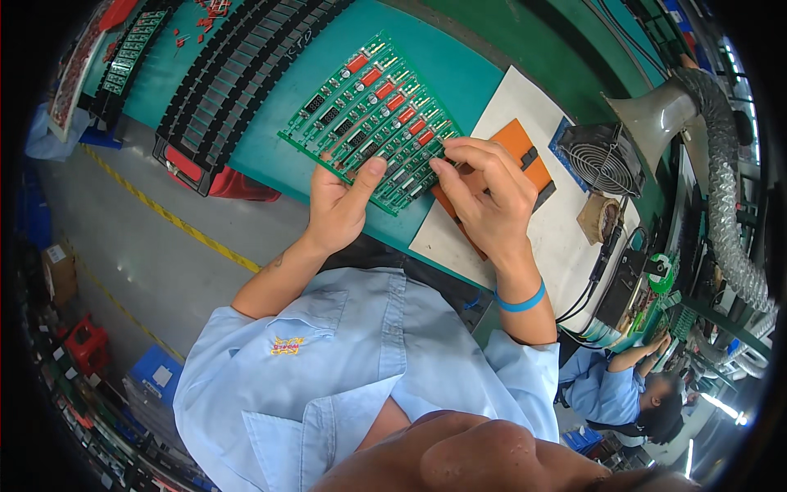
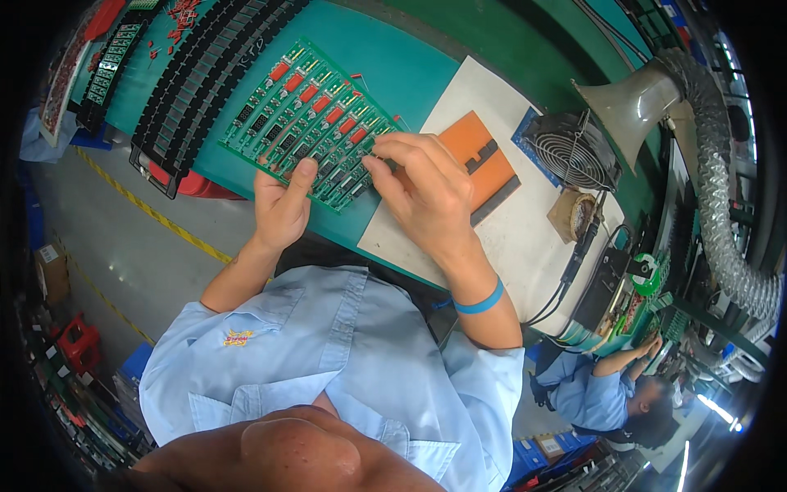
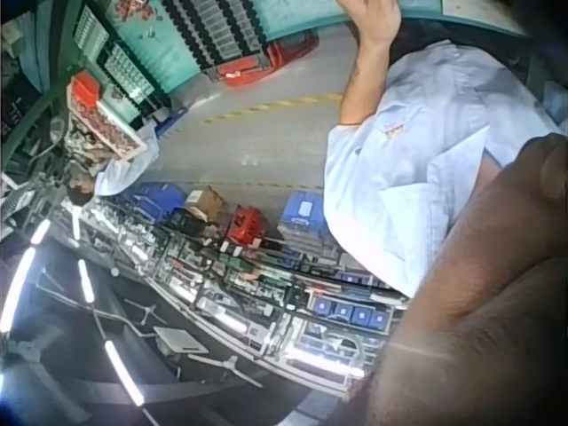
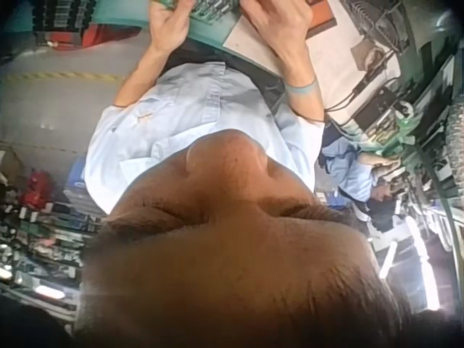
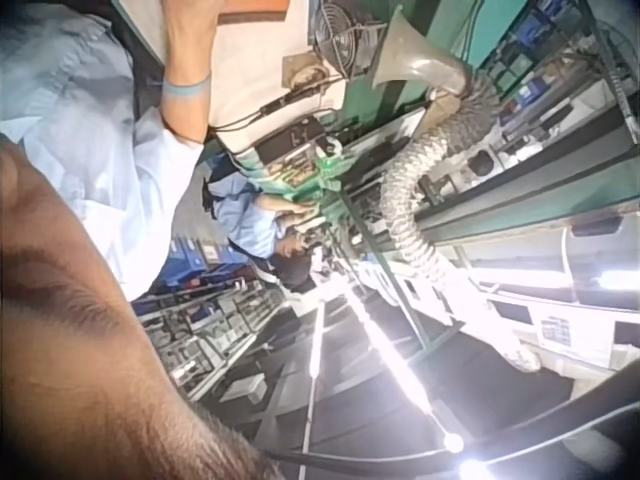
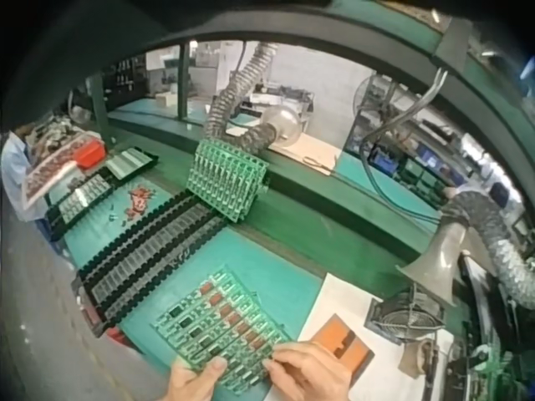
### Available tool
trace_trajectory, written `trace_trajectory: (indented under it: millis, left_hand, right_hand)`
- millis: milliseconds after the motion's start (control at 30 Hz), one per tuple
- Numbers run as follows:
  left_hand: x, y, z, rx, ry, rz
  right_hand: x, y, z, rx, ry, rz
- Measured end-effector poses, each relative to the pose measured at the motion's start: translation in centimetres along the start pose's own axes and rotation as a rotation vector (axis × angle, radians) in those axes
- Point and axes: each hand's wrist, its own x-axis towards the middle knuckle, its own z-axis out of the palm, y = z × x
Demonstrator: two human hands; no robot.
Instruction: The person solders components onto a circuit board using a soldering iron, inserts electronic components into another circuit board by hand, and covers it with a metal plate.
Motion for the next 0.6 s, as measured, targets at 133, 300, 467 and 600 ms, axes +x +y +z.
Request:
trace_trajectory:
  millis: [133,300,467,600]
  left_hand:
    - [-0.1,0.0,0.0,0.014,0.013,0.0]
    - [0.3,0.3,1.0,0.002,0.111,-0.006]
    - [-0.2,0.0,0.1,0.029,0.006,-0.041]
    - [0.1,0.2,0.4,-0.006,0.092,-0.053]
  right_hand:
    - [0.0,0.0,0.0,0.003,-0.014,0.014]
    - [0.0,0.0,0.1,-0.018,0.011,0.007]
    - [0.1,-0.1,0.3,-0.042,0.008,-0.022]
    - [0.2,0.4,0.3,-0.053,0.004,-0.077]
